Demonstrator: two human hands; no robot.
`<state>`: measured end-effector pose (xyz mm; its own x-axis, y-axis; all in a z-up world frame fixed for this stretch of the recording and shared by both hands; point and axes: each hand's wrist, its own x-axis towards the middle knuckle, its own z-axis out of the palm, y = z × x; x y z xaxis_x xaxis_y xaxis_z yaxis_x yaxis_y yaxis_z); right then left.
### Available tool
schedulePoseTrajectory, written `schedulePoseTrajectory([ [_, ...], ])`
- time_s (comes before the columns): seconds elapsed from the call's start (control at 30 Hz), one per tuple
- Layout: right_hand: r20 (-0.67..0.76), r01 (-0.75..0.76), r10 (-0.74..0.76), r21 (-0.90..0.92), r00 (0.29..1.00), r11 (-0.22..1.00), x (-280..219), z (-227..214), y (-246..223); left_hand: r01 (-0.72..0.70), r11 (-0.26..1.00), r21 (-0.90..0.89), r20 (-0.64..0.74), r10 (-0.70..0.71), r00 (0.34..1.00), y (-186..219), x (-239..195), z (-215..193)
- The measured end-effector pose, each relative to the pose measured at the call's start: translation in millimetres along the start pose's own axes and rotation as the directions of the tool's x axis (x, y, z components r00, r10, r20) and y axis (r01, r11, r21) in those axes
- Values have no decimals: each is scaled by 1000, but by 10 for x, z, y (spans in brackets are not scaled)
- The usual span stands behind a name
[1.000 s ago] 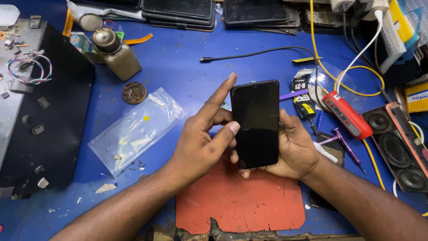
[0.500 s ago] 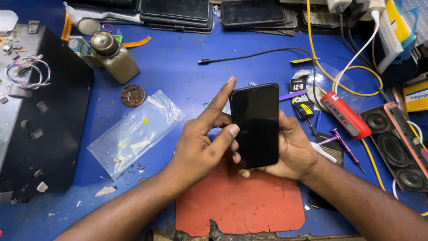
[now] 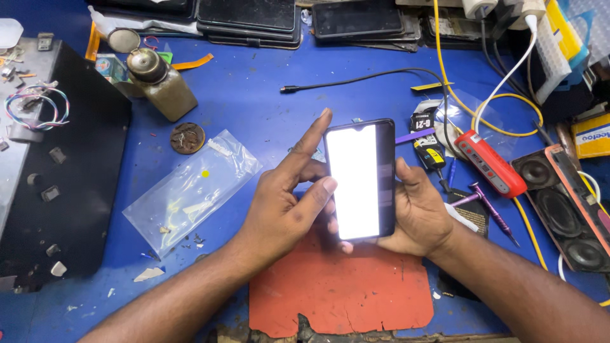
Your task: The person cleans a small circuit board with a toothbrush, then picks up a smartphone and removes its back cover using a prying tool. They use a screwdriver to unscrew internal components and continue disassembling the phone.
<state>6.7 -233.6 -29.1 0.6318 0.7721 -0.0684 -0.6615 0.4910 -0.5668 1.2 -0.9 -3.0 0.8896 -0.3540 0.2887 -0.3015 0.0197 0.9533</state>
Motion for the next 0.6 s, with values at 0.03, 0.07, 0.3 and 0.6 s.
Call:
schedulePoseTrajectory([
  [0.03, 0, -1, 1, 4, 1000, 1000, 1, -1, -2, 29, 1000, -11, 1, -29, 1000, 3, 3, 0],
  [0.07, 0, -2, 2, 8, 1000, 1000, 1, -2, 0, 59, 998, -23, 2, -59, 998, 7, 1, 0],
  [0.3, -6, 2, -2, -3, 1000, 1000, 1, -19, 4, 80, 997, -2, -1, -80, 997, 12, 10, -9],
  [0.6, -61, 34, -34, 0, 998, 999, 28, -28, -20, 53, 995, 85, -77, -46, 996, -59, 20, -34],
])
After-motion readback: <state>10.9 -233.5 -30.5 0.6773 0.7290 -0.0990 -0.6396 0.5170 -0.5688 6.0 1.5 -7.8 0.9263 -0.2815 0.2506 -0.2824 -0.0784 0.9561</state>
